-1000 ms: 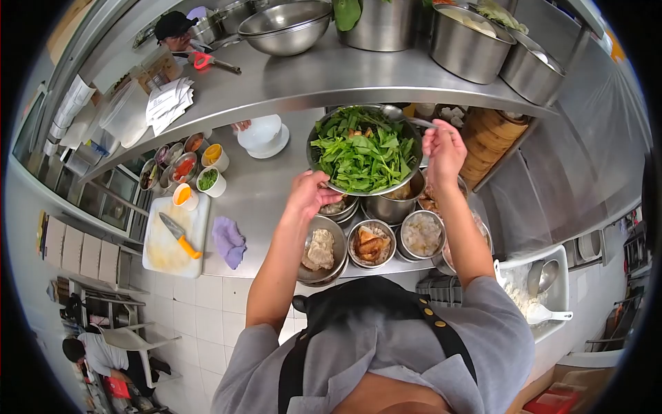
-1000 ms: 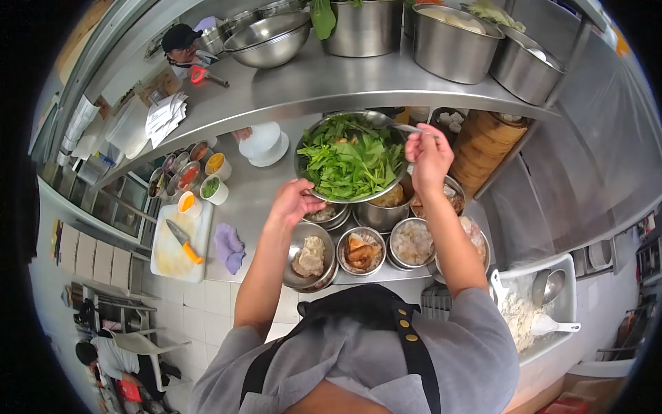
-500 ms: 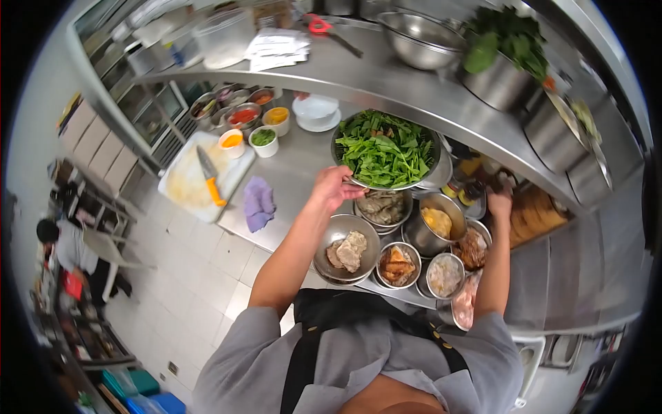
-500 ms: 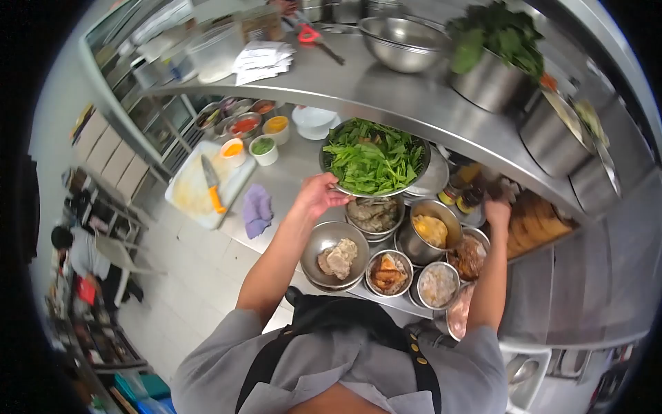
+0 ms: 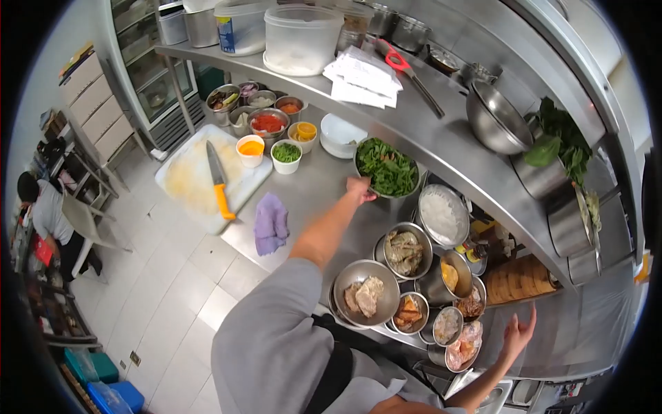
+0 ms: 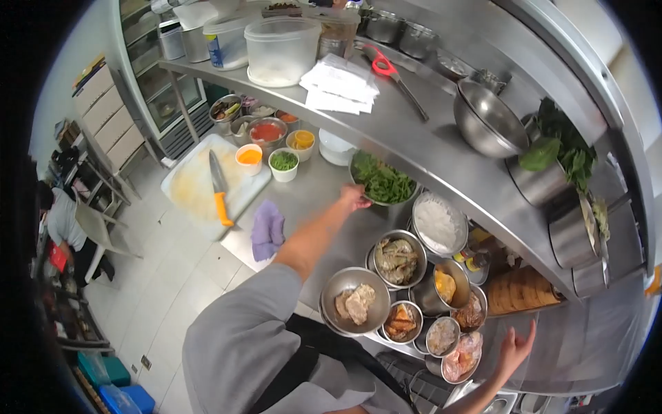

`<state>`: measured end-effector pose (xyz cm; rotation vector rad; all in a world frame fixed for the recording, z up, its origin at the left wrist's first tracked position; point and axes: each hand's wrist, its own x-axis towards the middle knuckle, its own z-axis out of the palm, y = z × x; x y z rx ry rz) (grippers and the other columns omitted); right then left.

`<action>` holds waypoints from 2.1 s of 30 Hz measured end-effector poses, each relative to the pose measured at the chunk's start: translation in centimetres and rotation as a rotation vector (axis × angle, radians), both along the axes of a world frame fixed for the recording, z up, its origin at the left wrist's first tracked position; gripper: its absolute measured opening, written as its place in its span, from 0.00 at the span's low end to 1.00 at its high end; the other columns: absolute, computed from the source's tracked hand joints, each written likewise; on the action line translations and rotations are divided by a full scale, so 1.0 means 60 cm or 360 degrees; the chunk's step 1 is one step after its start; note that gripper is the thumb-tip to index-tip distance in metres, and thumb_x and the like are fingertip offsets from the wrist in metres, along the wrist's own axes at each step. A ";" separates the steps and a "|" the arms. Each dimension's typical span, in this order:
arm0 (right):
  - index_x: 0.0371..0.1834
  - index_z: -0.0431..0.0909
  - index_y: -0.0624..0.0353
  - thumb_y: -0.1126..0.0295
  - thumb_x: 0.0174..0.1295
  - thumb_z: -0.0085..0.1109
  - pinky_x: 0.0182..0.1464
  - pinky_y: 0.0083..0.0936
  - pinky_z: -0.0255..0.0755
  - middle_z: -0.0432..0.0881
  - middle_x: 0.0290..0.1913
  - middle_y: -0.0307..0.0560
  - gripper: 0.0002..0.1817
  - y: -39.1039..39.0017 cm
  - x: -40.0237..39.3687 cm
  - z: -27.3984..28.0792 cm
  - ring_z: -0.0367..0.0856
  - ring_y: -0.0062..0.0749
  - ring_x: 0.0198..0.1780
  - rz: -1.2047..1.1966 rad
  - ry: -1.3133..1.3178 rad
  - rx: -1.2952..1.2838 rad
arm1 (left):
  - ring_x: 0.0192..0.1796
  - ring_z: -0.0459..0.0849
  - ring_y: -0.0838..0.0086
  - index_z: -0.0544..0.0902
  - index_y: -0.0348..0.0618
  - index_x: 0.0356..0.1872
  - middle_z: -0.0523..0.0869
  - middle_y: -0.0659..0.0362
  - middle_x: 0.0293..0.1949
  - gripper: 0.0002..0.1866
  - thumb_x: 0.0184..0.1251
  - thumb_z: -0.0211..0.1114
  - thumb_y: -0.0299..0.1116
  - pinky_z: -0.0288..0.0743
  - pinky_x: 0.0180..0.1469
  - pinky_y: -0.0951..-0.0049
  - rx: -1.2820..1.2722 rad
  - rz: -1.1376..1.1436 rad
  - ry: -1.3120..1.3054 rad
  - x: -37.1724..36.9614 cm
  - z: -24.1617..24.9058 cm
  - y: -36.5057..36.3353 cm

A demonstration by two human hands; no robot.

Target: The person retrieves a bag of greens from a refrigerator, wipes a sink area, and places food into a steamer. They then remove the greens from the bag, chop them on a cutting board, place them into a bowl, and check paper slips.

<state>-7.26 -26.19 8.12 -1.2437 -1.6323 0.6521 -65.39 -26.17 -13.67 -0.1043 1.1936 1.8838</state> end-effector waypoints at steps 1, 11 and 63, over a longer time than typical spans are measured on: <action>0.69 0.59 0.54 0.78 0.59 0.57 0.15 0.12 0.53 0.68 0.16 0.31 0.33 -0.027 0.003 0.008 0.60 0.11 0.15 -0.0053 -0.0004 -0.0011 | 0.25 0.82 0.55 0.75 0.33 0.39 0.82 0.46 0.33 0.09 0.60 0.58 0.27 0.79 0.23 0.57 -0.0033 -0.0032 0.0004 -0.004 -0.011 0.012; 0.61 0.70 0.58 0.74 0.56 0.62 0.16 0.14 0.58 0.73 0.20 0.35 0.27 -0.299 -0.147 0.068 0.66 0.14 0.17 0.0059 -0.0131 -0.0216 | 0.27 0.82 0.55 0.76 0.36 0.41 0.81 0.46 0.32 0.11 0.60 0.60 0.31 0.78 0.23 0.54 -0.0170 -0.0304 -0.0135 -0.030 -0.052 0.049; 0.43 0.78 0.71 0.78 0.56 0.53 0.22 0.18 0.73 0.82 0.28 0.48 0.12 -0.605 -1.400 0.393 0.82 0.26 0.22 0.0855 0.0958 0.0571 | 0.36 0.82 0.72 0.66 0.36 0.50 0.80 0.54 0.39 0.16 0.62 0.59 0.19 0.82 0.31 0.71 0.1675 0.0632 0.1230 -0.640 0.709 -0.709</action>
